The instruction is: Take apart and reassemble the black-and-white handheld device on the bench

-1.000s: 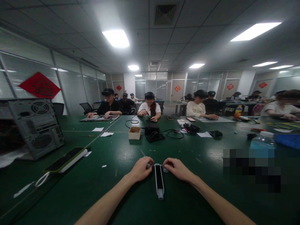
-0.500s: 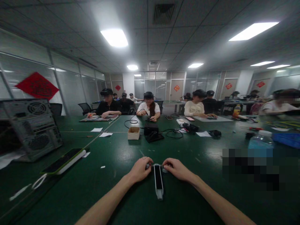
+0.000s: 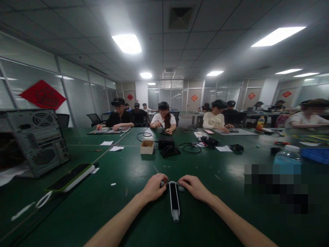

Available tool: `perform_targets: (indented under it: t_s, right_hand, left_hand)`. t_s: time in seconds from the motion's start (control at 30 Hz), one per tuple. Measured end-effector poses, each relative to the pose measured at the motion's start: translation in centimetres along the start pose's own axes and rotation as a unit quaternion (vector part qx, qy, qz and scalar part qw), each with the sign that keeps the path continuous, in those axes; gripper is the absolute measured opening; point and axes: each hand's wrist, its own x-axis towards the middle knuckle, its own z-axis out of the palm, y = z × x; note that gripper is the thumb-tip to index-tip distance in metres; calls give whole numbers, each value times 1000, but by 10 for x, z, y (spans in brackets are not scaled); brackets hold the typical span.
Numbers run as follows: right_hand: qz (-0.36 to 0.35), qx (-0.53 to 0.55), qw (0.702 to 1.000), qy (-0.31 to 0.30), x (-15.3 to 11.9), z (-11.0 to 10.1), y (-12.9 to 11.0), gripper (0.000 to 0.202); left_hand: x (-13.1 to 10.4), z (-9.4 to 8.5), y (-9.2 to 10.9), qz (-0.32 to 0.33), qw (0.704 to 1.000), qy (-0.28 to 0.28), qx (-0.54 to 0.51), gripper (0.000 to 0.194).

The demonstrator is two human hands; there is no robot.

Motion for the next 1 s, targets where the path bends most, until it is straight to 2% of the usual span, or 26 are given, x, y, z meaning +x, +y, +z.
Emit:
perform_targets:
  t_s: [0.27,0.67,1.0]
  right_hand:
    - [27,21,999,-6,-2,-1,-5,25]
    - [22,-27,999,-7,-2,-1,-6,24]
    - [22,-3,1000,-9,-1,-1,-3,23]
  left_hand:
    - [0,1,-2,10,1000,2,-5,21]
    - [1,5,-4,23,1000,19,1,22]
    - [1,4,-4,21,1000,14,2,22]
